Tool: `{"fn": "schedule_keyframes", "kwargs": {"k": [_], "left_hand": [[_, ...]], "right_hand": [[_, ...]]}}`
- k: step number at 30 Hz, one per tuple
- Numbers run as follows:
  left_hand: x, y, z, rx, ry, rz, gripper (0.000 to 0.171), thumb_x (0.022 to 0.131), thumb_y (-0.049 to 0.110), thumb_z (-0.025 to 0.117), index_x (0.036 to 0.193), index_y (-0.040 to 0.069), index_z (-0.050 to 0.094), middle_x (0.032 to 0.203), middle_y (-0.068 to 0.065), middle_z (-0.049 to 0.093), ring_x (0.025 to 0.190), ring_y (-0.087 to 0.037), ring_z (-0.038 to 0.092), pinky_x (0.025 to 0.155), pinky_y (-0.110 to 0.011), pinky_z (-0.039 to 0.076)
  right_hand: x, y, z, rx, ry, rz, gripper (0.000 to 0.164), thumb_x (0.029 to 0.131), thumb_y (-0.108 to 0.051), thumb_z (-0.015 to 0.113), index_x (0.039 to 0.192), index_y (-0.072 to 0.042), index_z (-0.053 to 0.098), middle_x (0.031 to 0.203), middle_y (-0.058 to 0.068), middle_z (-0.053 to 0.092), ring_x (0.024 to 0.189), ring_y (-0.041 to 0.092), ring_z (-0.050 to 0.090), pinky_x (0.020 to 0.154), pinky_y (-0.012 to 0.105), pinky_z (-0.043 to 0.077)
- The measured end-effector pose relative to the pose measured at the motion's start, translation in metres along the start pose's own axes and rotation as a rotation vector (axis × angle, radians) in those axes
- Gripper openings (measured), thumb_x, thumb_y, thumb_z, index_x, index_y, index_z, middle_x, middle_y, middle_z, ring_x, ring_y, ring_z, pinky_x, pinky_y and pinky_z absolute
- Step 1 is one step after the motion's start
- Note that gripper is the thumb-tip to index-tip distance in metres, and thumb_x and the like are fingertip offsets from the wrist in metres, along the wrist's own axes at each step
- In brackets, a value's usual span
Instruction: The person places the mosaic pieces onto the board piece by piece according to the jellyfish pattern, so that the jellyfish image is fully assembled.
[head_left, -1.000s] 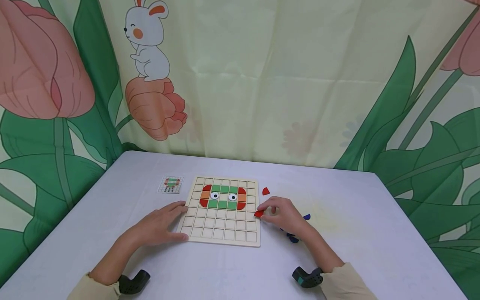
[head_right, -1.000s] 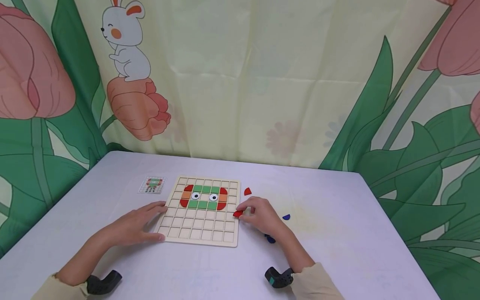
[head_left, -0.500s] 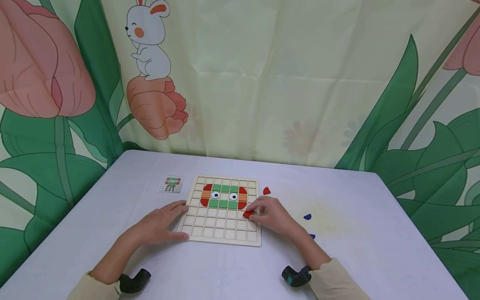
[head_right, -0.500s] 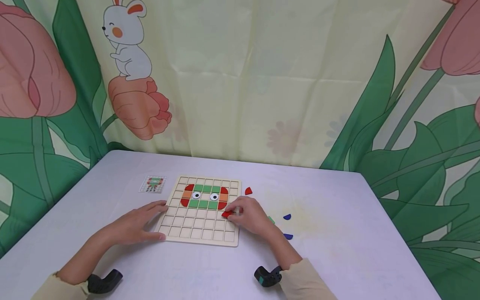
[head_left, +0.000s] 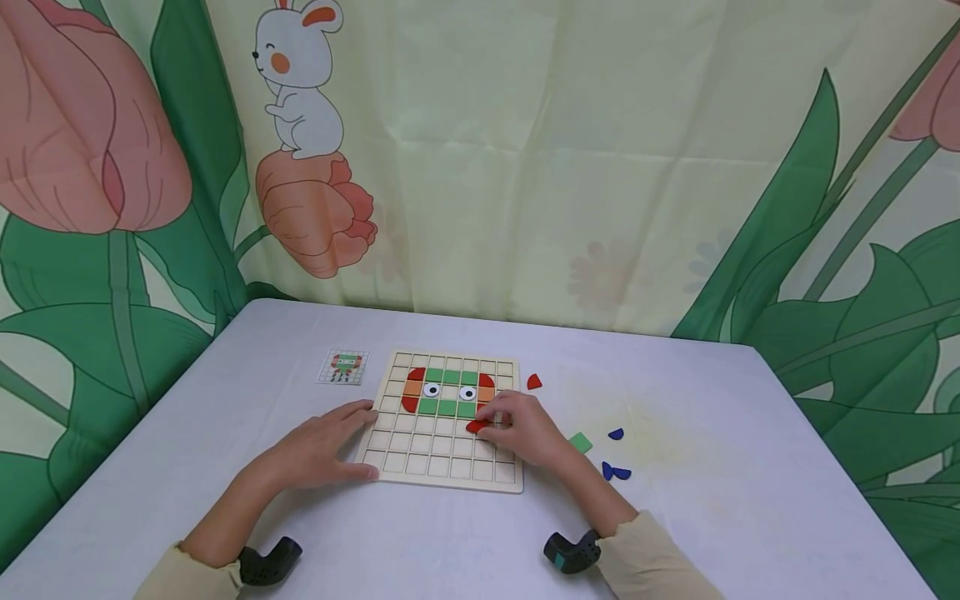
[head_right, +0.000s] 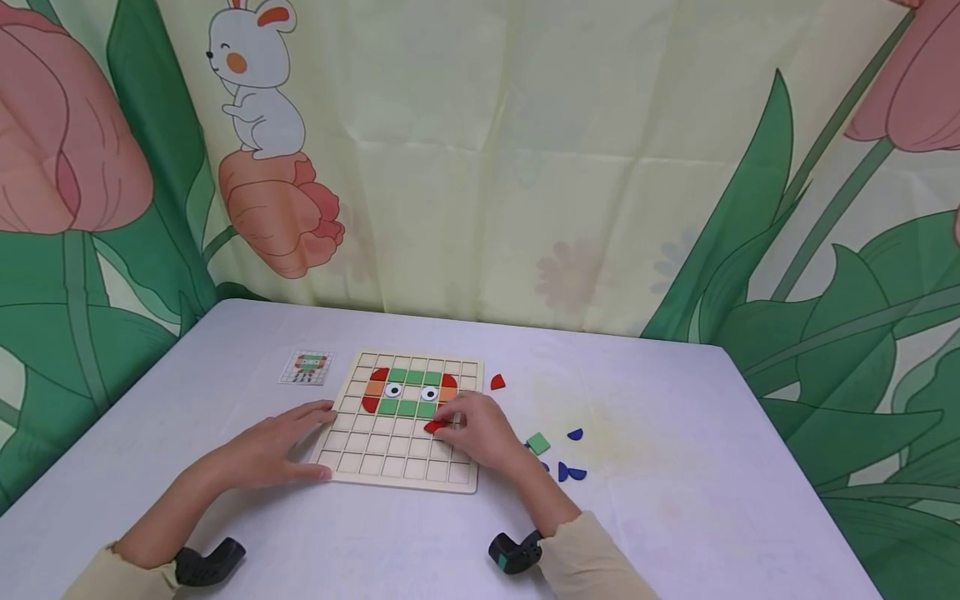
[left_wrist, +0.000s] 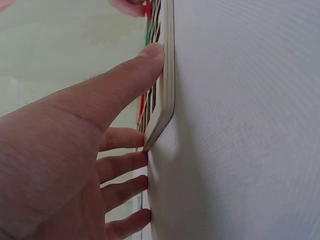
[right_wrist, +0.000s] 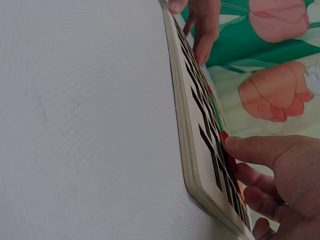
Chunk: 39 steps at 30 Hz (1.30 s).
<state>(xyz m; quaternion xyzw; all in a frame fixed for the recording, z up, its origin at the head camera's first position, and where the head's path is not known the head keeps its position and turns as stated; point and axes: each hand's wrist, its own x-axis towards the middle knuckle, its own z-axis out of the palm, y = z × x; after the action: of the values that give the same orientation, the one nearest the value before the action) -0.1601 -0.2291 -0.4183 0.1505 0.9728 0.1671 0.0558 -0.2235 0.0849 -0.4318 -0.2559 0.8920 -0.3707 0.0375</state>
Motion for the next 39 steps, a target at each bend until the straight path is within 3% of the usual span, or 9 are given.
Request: {"fn": "schedule_keyframes", "kwargs": {"k": [8,20,30,39], "left_hand": [[0.0,0.001,-0.001,-0.001,-0.001,0.002,0.086,0.073,0.058,0.075,0.141,0.011,0.048,0.153,-0.012,0.038,0.139,-0.036,0.039,0.105,-0.06,0.038],[0.0,0.001,-0.001,-0.008,-0.01,-0.002,0.086,0.074,0.058,0.075,0.141,0.011,0.048,0.153,-0.011,0.038,0.139,-0.036,0.038,0.105,-0.06,0.038],[-0.001,0.001,-0.001,-0.002,-0.008,-0.004,0.087,0.074,0.059,0.075,0.141,0.011,0.048,0.153,-0.011,0.038,0.14,-0.035,0.038,0.105,-0.06,0.037],[0.0,0.0,0.0,-0.01,-0.004,-0.013,0.086,0.073,0.057,0.076,0.141,0.012,0.048,0.153,-0.011,0.038,0.14,-0.035,0.038,0.105,-0.06,0.037]], "right_hand": [[0.002,0.001,0.004,-0.019,0.012,0.034,0.019,0.082,-0.021,0.077,0.102,-0.019,0.076,0.087,-0.007,0.062,0.07,0.013,0.049,0.052,0.019,0.04],[0.005,-0.001,0.005,-0.022,-0.026,-0.03,0.02,0.086,-0.01,0.072,0.104,-0.016,0.077,0.096,-0.003,0.065,0.078,0.012,0.052,0.062,0.019,0.045],[0.009,-0.008,0.01,0.004,0.01,0.016,0.012,0.083,-0.013,0.076,0.094,-0.012,0.078,0.083,-0.004,0.064,0.072,0.012,0.05,0.056,0.02,0.042],[0.012,-0.016,0.017,0.046,0.01,0.07,0.005,0.082,-0.012,0.076,0.087,-0.011,0.077,0.085,-0.002,0.063,0.077,0.011,0.055,0.062,0.021,0.047]]}}
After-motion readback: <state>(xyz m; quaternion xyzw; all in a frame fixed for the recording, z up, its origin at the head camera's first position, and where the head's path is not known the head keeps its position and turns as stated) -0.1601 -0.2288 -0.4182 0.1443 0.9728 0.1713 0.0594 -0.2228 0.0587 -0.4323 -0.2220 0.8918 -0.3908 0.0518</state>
